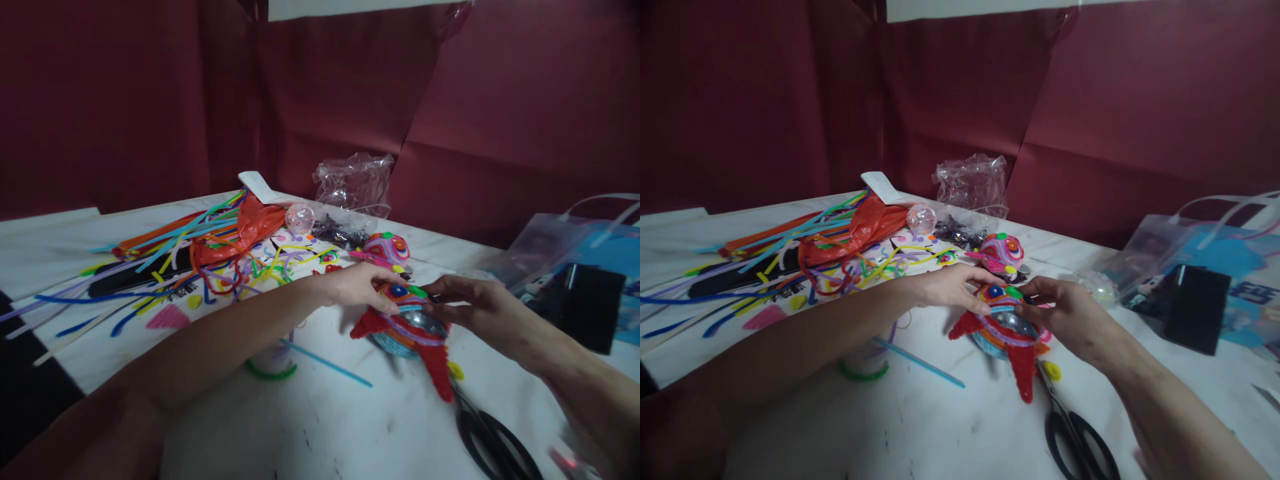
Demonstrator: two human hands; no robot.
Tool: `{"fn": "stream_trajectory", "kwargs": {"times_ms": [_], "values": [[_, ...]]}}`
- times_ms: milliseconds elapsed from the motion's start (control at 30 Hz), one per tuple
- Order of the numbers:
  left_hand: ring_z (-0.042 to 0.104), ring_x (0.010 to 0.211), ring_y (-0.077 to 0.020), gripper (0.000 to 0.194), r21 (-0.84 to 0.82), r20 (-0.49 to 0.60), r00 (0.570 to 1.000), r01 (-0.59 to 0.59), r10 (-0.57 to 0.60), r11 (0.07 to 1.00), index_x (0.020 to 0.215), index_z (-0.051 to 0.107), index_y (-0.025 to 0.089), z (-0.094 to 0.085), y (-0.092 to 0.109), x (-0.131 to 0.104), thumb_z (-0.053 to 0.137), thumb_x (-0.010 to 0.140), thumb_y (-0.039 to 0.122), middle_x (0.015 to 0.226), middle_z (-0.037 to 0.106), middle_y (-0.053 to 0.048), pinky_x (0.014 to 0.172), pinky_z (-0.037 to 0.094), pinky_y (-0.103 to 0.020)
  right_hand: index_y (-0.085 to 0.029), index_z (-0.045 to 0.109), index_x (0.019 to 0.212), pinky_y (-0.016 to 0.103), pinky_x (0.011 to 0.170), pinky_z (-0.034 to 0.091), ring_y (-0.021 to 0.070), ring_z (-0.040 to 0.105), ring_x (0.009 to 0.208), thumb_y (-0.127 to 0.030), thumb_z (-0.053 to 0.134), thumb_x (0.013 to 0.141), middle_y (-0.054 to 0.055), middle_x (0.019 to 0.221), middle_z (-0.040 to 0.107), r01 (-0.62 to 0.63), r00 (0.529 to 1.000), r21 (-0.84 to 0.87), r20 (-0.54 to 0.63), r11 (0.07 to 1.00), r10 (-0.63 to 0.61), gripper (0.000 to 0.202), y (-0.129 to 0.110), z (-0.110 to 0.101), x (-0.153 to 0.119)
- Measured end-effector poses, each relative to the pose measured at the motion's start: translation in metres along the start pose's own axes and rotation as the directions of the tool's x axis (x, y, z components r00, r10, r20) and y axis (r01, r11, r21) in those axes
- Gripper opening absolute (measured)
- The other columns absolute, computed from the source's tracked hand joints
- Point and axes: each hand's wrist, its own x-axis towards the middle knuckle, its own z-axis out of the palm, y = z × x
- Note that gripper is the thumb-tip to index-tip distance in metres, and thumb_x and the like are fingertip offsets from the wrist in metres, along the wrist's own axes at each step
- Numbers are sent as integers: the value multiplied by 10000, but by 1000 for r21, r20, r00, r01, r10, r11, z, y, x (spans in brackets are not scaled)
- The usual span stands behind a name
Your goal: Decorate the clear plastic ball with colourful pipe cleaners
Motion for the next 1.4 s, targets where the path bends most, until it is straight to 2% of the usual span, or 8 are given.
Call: {"fn": "stream_trajectory", "kwargs": {"times_ms": [167,400,600,800,1000,1133,1233,1400], "values": [[601,895,-141,600,3,-37,999,39,-38,999,1254,486,124,4,4,-5,652,684,41,1022,636,-62,818,474,-295,-189,664,704,295,550,455,239,566,650,-471,659,542,60,673,663,-20,1000,4,1,1000,20,325,-2,0,-2],[591,854,-124,518,-23,-105,994,-9,6,1000,1188,539,121,10,-1,-5,645,687,47,1007,631,-59,767,477,-258,-191,662,676,287,507,432,231,547,623,-469,659,545,56,642,642,-22,1000,-4,-13,1000,22,308,-7,1,-6],[572,795,-108,462,87,-139,990,-7,19,996,1106,569,135,9,1,-1,668,661,60,945,622,-29,748,466,-248,-193,661,647,278,490,437,217,552,577,-467,676,528,45,613,647,-8,1000,-3,-30,1000,8,299,-8,2,-4],[509,660,-83,349,225,-112,992,-31,58,974,946,575,128,4,4,11,706,624,91,711,541,46,599,411,-194,-197,661,670,273,526,458,224,576,620,-466,679,504,41,642,665,-12,1000,9,-26,1000,12,317,-3,4,-1],[540,720,-92,423,186,-77,994,-61,77,981,1039,556,128,2,1,13,703,644,113,783,566,24,636,434,-199,-199,663,702,285,530,444,231,565,639,-471,670,526,42,663,665,-20,1000,-1,0,1000,20,325,1,2,0],[567,800,-122,489,322,-57,998,-10,29,947,1113,550,146,0,8,10,700,648,160,862,599,2,657,439,-204,-189,664,724,293,586,454,229,570,669,-458,677,541,45,708,674,2,999,7,44,1000,-2,325,-2,0,2],[566,804,-131,428,408,-58,998,22,2,913,1028,579,145,0,12,9,706,634,254,875,602,3,647,427,-202,-180,667,726,287,586,451,213,567,653,-443,706,546,40,703,666,21,996,20,84,1000,-23,321,-6,-1,5],[524,681,-133,346,587,-165,986,79,24,805,816,558,171,5,19,10,696,574,378,714,545,37,518,348,-209,-174,687,739,293,592,461,224,581,676,-452,755,540,55,754,679,41,988,38,146,998,-46,348,-4,-1,13]]}}
